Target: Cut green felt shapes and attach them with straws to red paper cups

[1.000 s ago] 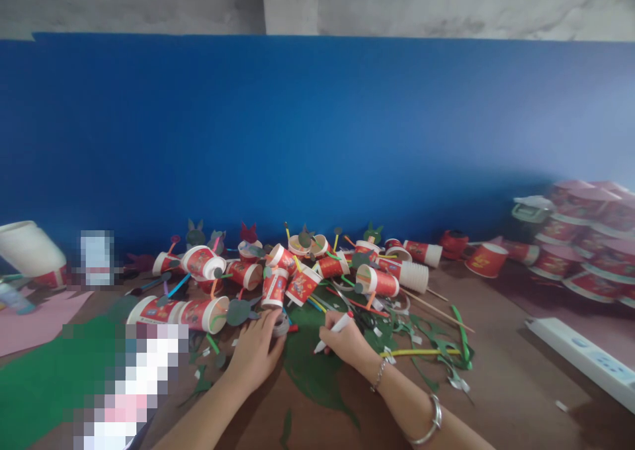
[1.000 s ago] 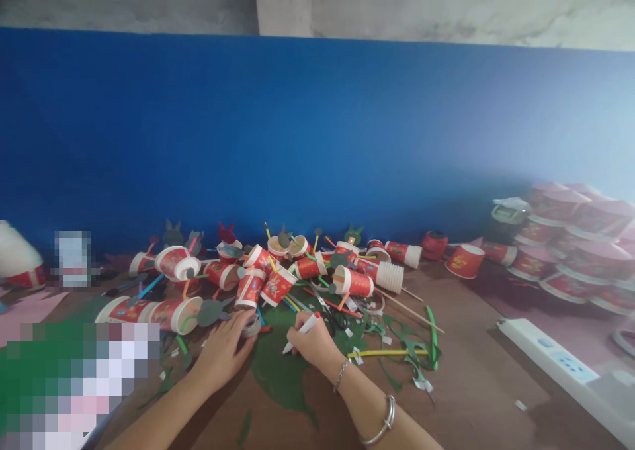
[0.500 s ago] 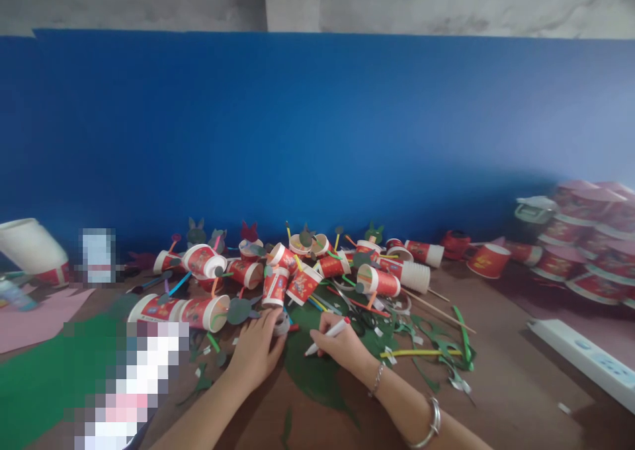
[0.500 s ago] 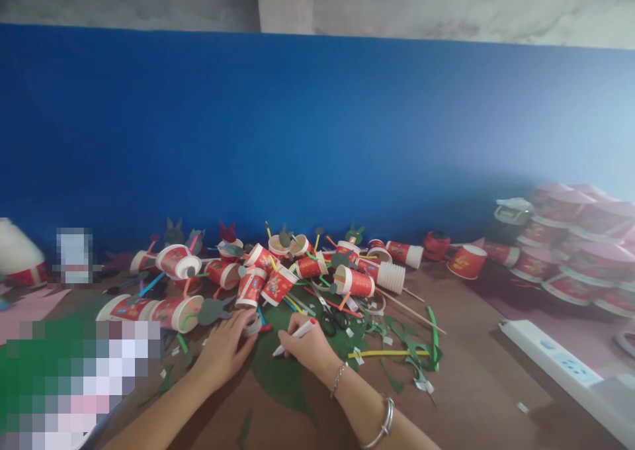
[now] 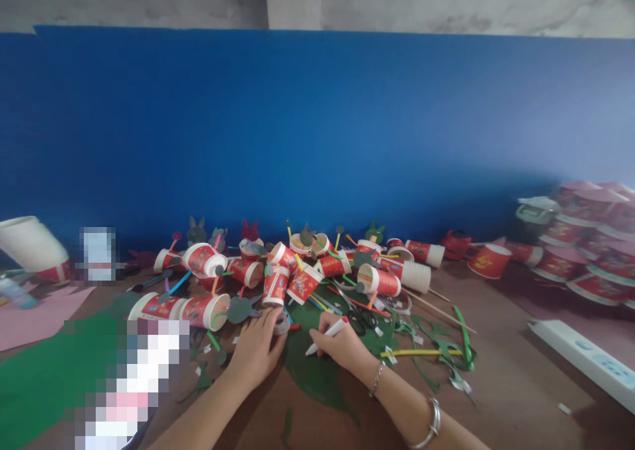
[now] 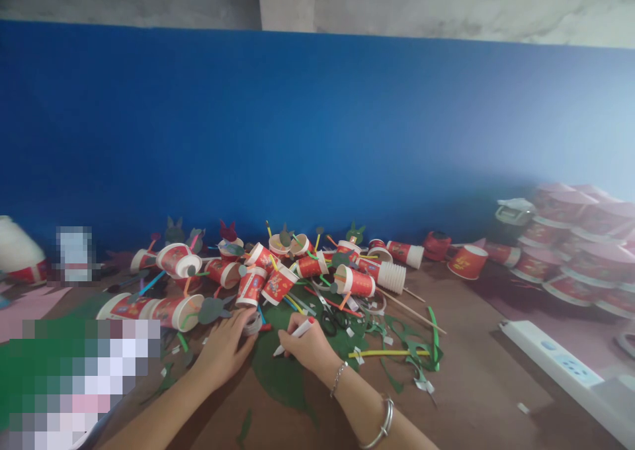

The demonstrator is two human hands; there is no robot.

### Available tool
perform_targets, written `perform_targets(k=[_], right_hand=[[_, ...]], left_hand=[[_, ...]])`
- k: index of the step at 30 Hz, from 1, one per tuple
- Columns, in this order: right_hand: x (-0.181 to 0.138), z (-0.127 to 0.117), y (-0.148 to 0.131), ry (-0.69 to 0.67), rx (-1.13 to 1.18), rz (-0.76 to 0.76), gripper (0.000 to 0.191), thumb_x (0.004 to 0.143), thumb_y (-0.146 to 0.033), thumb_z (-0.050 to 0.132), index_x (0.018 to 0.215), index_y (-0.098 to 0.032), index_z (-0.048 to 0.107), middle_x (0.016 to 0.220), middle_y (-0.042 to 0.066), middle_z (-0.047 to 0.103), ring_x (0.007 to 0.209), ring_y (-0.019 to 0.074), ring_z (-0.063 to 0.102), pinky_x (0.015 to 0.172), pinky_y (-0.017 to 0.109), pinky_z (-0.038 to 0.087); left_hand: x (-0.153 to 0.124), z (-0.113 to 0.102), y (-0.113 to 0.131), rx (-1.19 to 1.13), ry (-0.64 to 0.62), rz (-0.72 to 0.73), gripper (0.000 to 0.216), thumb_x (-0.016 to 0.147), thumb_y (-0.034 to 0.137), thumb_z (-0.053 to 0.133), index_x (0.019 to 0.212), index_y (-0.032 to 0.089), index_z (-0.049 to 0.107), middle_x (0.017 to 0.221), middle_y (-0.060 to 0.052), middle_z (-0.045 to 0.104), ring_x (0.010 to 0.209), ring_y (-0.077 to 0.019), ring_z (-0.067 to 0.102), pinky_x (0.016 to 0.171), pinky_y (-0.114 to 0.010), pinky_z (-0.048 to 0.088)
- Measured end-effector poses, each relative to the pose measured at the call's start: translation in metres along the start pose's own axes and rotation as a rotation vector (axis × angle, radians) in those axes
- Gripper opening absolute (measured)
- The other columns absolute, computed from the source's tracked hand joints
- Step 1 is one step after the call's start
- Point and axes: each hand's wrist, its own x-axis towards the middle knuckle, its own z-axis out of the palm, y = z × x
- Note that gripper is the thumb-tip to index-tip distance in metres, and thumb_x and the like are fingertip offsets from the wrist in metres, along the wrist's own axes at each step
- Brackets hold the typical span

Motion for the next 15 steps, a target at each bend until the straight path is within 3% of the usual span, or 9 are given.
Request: perform_targets(k=[15], right_hand=[[0.0018, 0.0008, -0.005, 0.079, -0.035, 0.006, 0.022, 0.071, -0.025, 0.056, 0.056, -0.022, 0.04, 0.042, -0.007, 0.051, 0.044, 0.012, 0.055, 0.045, 0.021, 0.037]], left_hand=[[-0.0006, 0.0025, -0.0008, 0.021, 0.025, 0.01, 0.038, 0.085, 0.025, 0.044, 0.122, 0.02, 0.046, 0.118, -0.012, 0.058, 0.101, -0.0267, 0.057, 0.083, -0.042, 0.043]])
